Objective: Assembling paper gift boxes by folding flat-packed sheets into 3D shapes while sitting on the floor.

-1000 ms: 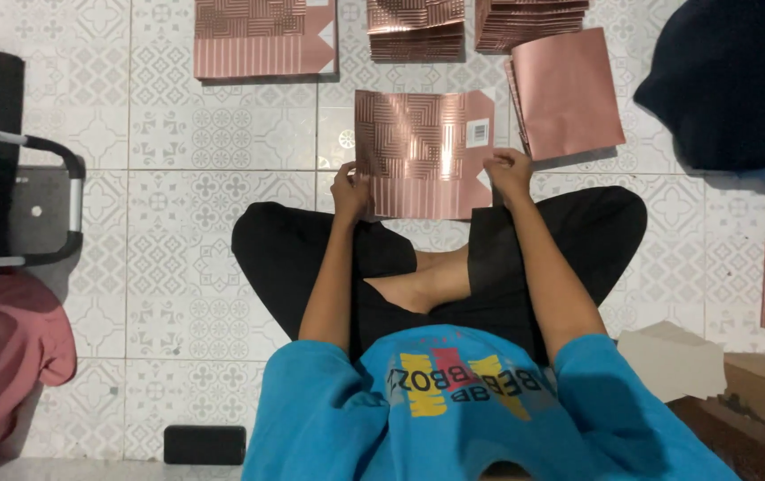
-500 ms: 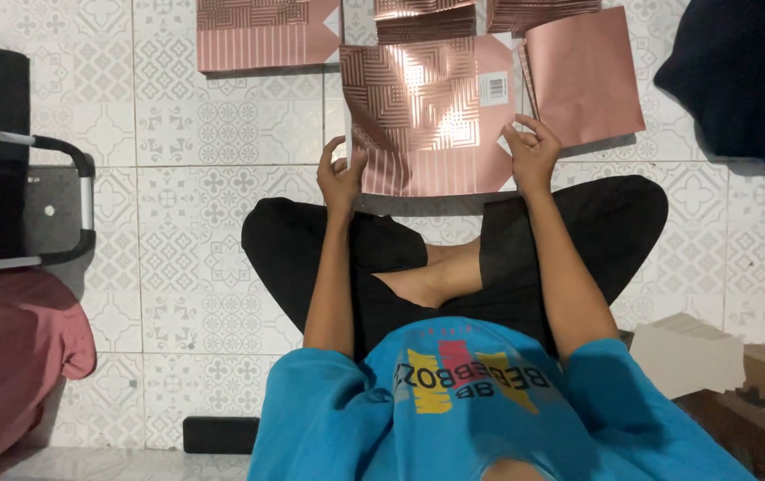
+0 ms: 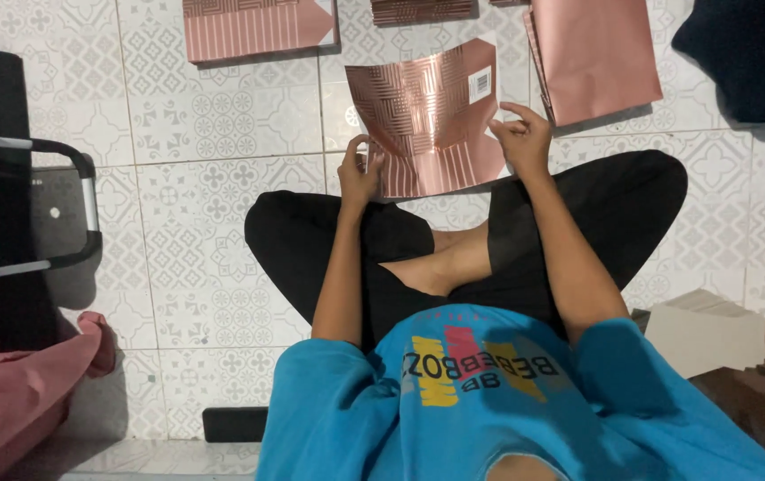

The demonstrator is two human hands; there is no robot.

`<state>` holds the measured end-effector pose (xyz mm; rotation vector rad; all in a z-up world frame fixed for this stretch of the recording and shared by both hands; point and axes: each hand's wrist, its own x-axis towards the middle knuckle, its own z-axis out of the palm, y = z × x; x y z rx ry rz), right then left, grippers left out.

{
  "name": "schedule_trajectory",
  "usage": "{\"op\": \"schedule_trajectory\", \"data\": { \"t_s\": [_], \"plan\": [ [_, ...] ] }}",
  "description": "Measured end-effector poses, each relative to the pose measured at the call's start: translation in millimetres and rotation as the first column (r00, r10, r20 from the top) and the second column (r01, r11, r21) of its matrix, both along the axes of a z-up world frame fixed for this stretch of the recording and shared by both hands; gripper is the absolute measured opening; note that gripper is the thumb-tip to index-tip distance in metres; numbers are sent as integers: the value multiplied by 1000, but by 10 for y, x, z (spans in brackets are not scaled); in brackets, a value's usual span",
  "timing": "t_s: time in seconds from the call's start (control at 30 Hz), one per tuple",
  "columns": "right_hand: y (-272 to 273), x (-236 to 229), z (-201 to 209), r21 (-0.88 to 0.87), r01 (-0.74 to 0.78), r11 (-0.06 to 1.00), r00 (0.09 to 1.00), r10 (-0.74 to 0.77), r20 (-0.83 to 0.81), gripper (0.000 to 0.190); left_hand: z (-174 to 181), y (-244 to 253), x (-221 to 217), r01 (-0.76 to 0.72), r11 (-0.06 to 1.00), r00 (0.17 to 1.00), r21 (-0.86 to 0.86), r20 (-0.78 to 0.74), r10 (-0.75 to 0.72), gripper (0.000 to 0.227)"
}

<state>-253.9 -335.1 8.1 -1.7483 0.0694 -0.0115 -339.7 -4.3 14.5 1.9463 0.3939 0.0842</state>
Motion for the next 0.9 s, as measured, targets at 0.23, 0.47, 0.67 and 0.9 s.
{"op": "schedule_trajectory", "data": {
  "t_s": [0.23, 0.47, 0.67, 0.9],
  "plan": [
    [133, -21, 160, -231, 68, 970, 975, -16, 221, 35, 10, -50, -15, 12, 998, 998, 62, 62, -16, 30],
    [281, -116, 705, -336, -50, 941, 933, 163, 319, 35, 590, -245, -45, 110, 967, 966, 229, 204, -158, 29],
    [236, -120, 461, -261, -122, 958, 975, 166, 151, 34, 465, -193, -14, 151, 973, 937, 175, 287, -197, 30],
    [32, -4, -23, -294, -198, 935, 963, 130, -235, 53, 147, 77, 120, -155, 901, 928, -406, -372, -8, 32]
  ]
}}
